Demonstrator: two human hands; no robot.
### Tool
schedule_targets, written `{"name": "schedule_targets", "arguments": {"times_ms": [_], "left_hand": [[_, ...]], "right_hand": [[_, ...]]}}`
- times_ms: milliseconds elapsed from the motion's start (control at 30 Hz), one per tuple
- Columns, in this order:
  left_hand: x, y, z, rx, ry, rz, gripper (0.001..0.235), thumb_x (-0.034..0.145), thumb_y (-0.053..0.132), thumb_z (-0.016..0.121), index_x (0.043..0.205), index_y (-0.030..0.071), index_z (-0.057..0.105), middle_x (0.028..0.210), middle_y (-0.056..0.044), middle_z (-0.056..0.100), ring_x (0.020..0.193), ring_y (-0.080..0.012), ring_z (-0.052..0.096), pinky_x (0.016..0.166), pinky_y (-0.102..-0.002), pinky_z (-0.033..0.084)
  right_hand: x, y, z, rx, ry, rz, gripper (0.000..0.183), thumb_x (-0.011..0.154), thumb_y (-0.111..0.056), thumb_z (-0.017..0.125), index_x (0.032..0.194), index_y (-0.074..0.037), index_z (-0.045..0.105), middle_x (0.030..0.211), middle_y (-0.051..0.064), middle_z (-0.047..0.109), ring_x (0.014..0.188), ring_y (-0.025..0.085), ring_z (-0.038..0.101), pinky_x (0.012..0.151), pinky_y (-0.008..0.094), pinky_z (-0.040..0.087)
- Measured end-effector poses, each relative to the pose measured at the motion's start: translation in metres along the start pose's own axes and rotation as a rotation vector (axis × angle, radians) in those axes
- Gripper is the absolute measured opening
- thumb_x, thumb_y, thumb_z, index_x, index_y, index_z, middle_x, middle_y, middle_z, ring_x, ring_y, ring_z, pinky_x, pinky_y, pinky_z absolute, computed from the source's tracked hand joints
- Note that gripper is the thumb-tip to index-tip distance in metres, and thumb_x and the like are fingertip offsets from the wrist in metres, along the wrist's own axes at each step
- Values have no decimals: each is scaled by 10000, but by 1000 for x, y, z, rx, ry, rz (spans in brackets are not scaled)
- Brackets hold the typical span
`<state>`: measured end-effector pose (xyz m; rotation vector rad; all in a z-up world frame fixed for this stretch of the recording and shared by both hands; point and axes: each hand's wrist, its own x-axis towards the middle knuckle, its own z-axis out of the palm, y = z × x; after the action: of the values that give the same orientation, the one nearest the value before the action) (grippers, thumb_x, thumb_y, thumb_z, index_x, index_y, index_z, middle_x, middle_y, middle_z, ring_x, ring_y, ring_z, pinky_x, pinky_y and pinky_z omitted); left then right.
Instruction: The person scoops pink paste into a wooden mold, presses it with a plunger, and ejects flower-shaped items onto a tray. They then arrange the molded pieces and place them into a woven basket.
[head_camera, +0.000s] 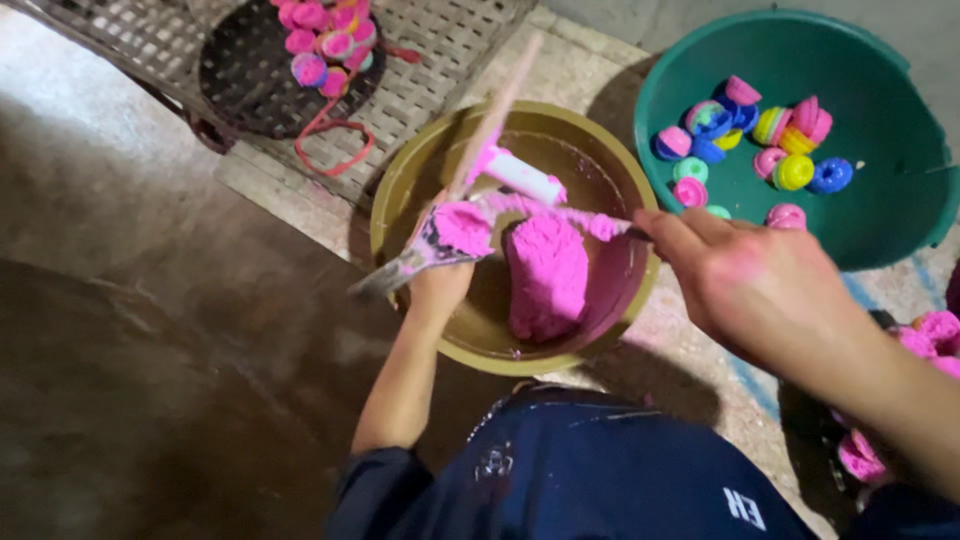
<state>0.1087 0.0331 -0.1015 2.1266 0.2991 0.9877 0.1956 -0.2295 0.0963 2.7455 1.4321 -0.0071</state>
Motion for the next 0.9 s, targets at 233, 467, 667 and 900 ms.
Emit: {"name": "schedule_targets", "arguments": {"times_ms": [233,467,667,900], "left_hand": [[15,25,11,426,75,57,497,903,269,749,1340,65,629,1307,-201,663,1149,-392,675,944,-493,575],[33,27,-1,538,-107,100,491,897,399,769,1339,239,627,1659,-184,326,1369,-459,507,1087,-521,498],[29,18,18,510,-302,-249,961,820,385,781,1588,99,279,1657,-233,37,1375,-517,341,1024,-583,450],[36,-74,2,51,-58,-275,314,995,256,750,1245,69,717,1159,-123,759,1047,-275,751,931,-415,586]], "right_hand": [[30,-38,149,916,217,-84,622,933,-9,622,1528,-143,500,1354,196,642,1215,302,689,1078,356,525],[20,-4,166,1048,146,-150,518,962,-4,590,1474,-36,518,1429,190,630,1284,339,630,1099,391,452],[37,-23,174,876,174,-42,491,1004,-82,585,1492,-85,528,1333,253,654,1098,361,678,1020,403,500],[19,-10,177,803,-290,-26,588,949,-129,577,1527,-189,484,1126,220,758,977,316,741,912,425,550]]}}
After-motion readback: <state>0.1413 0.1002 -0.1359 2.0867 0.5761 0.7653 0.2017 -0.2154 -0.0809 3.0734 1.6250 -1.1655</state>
